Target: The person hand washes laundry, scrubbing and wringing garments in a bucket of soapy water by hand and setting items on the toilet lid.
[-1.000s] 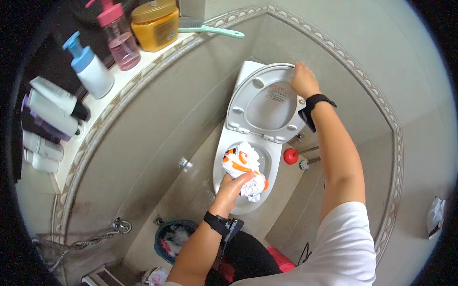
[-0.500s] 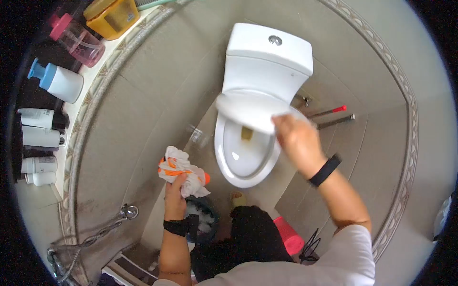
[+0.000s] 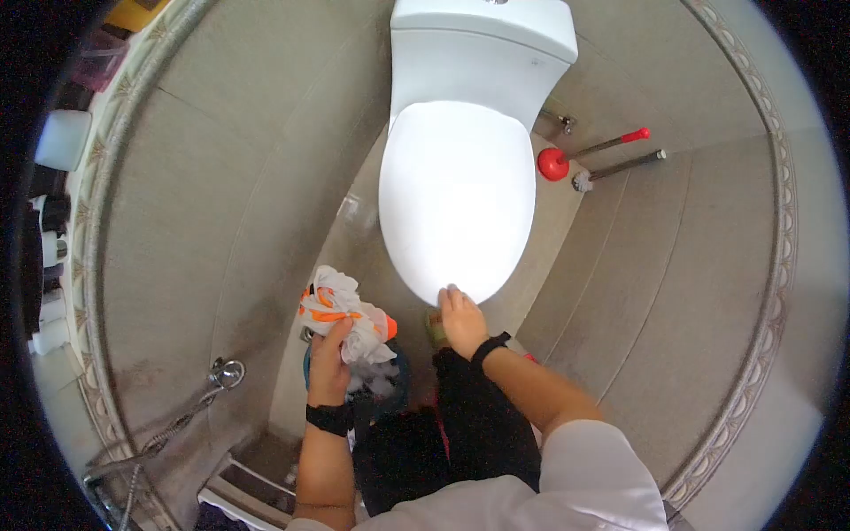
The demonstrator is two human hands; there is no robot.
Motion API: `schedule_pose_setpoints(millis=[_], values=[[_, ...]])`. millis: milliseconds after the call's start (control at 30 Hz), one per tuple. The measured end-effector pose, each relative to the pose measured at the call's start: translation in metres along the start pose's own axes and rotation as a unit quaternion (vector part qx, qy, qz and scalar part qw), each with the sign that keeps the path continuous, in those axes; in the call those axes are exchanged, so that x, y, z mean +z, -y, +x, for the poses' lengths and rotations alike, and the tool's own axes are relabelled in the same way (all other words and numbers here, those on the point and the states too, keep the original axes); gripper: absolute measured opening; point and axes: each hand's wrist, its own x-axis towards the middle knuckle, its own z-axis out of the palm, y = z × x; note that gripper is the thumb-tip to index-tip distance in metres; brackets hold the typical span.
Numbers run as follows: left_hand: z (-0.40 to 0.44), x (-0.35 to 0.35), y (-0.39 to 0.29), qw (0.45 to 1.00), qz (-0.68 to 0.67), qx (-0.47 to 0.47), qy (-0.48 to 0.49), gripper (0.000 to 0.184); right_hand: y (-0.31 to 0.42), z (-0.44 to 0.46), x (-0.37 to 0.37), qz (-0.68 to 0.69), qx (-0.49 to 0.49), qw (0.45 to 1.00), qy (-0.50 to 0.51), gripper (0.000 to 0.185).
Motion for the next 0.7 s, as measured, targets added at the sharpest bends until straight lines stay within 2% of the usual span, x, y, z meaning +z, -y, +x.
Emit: schedule_pose_setpoints(millis=[100, 233, 367, 433, 467, 500, 533, 567, 633, 667, 700], values=[[0.009, -0.001, 0.012, 0.999, 0.017, -0.041, 0.005, 0.042, 0.001, 0.005, 0.027, 0.007, 0.022, 1.000, 0.009, 0.044], [0.023, 0.006, 0.025, 0.996, 0.070, -0.047, 0.031, 0.043, -0.011, 0.012, 0.057, -0.029, 0.018, 0.998, 0.055, 0.046], [0.039, 0.015, 0.048, 0.993, 0.091, -0.067, 0.022, 0.044, -0.018, 0.020, 0.065, 0.007, 0.027, 0.999, 0.024, 0.040], [0.043, 0.020, 0.055, 0.994, 0.089, -0.061, 0.026, 0.045, -0.018, 0.030, 0.057, 0.152, 0.140, 0.970, 0.131, 0.042], [0.047, 0.022, 0.060, 0.994, 0.091, -0.064, 0.015, 0.046, -0.014, 0.037, 0.043, 0.151, 0.138, 0.970, 0.133, 0.042], [0.050, 0.023, 0.065, 0.993, 0.092, -0.068, 0.004, 0.047, -0.010, 0.045, 0.028, 0.391, 0.185, 0.891, 0.139, 0.047], [0.052, 0.022, 0.073, 0.987, 0.150, -0.058, 0.020, 0.046, -0.005, 0.049, 0.010, 0.605, 0.224, 0.752, 0.137, 0.051], [0.051, 0.027, 0.072, 0.987, 0.148, -0.059, 0.018, 0.046, -0.001, 0.053, -0.012, 0.604, 0.225, 0.752, 0.139, 0.051], [0.049, 0.040, 0.067, 0.974, 0.036, -0.213, 0.063, 0.053, 0.004, 0.061, -0.048, 0.607, 0.163, 0.754, 0.193, 0.064], [0.051, 0.043, 0.073, 0.978, 0.041, -0.184, 0.087, 0.068, 0.002, 0.065, -0.053, 0.650, 0.156, 0.711, 0.217, 0.063], [0.048, 0.045, 0.074, 0.979, 0.040, -0.182, 0.087, 0.068, -0.006, 0.068, -0.053, 0.650, 0.154, 0.712, 0.218, 0.063]])
